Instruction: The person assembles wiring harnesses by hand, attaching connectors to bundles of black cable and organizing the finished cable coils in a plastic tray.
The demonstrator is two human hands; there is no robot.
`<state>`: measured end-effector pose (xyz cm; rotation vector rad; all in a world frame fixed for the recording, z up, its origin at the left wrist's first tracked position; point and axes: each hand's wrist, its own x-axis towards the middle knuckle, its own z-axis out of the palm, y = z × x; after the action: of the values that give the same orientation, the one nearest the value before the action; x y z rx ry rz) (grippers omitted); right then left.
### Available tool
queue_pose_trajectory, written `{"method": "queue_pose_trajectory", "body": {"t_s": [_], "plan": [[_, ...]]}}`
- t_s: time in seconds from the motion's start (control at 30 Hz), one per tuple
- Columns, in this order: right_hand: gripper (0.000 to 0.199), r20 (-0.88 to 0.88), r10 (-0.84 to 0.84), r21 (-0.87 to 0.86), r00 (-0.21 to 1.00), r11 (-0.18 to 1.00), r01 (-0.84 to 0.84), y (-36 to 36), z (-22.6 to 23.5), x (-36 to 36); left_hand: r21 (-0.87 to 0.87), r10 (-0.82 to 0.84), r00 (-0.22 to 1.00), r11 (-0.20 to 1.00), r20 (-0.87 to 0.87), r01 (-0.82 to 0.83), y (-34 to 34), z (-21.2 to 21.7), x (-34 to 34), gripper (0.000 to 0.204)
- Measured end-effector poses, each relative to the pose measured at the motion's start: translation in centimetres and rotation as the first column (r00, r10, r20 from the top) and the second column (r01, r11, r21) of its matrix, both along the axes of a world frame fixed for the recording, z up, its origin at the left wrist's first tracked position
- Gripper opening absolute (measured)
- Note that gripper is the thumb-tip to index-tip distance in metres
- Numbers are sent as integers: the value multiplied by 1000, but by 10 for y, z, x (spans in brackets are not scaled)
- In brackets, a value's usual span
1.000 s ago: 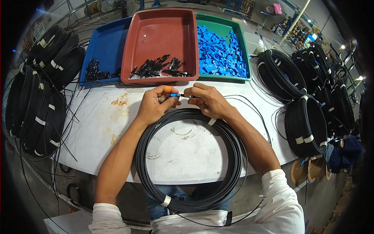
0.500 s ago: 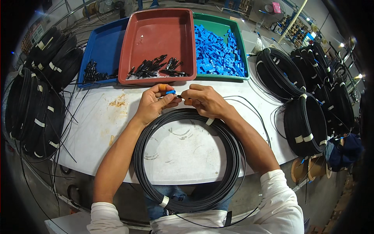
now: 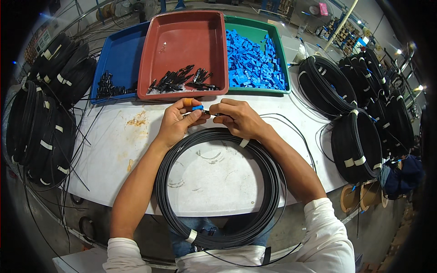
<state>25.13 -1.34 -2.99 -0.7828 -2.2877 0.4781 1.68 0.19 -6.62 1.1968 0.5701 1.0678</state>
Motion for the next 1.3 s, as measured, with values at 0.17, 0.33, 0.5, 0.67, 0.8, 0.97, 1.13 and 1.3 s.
{"method": "queue_pose_trajectory", "body": {"t_s": [0.17, 0.33, 0.5, 0.67, 0.8, 0.97, 1.13, 1.3], "plan": [[28, -30, 3, -8, 1000, 1000, -4, 1, -1, -1, 23, 4, 1000, 1000, -3, -4, -1, -1, 1, 23], [26, -65, -96, -18, 993, 995, 95, -1, -2, 2, 109, 106, 993, 989, -59, -99, 0, 1, -1, 22], [32, -143, -212, -82, 967, 976, 202, -1, 6, 7, 359, 296, 938, 908, -178, -218, -5, 2, -4, 21], [39, -79, -229, -148, 970, 965, 216, -6, 16, 7, 449, 317, 925, 871, -209, -197, -8, 2, -5, 21], [39, -77, -210, -116, 975, 973, 201, -9, 17, 3, 448, 297, 931, 876, -213, -177, -9, 4, -5, 22], [40, -101, -194, -102, 976, 978, 184, -8, 16, 1, 431, 281, 934, 887, -222, -164, -11, 6, -5, 22], [39, -43, -194, -149, 980, 971, 186, -11, 16, -2, 535, 345, 905, 828, -249, -168, -11, 9, -5, 19], [37, -50, -147, -69, 988, 987, 143, -12, 13, -5, 615, 368, 882, 779, -293, -121, -11, 12, -4, 18]]}}
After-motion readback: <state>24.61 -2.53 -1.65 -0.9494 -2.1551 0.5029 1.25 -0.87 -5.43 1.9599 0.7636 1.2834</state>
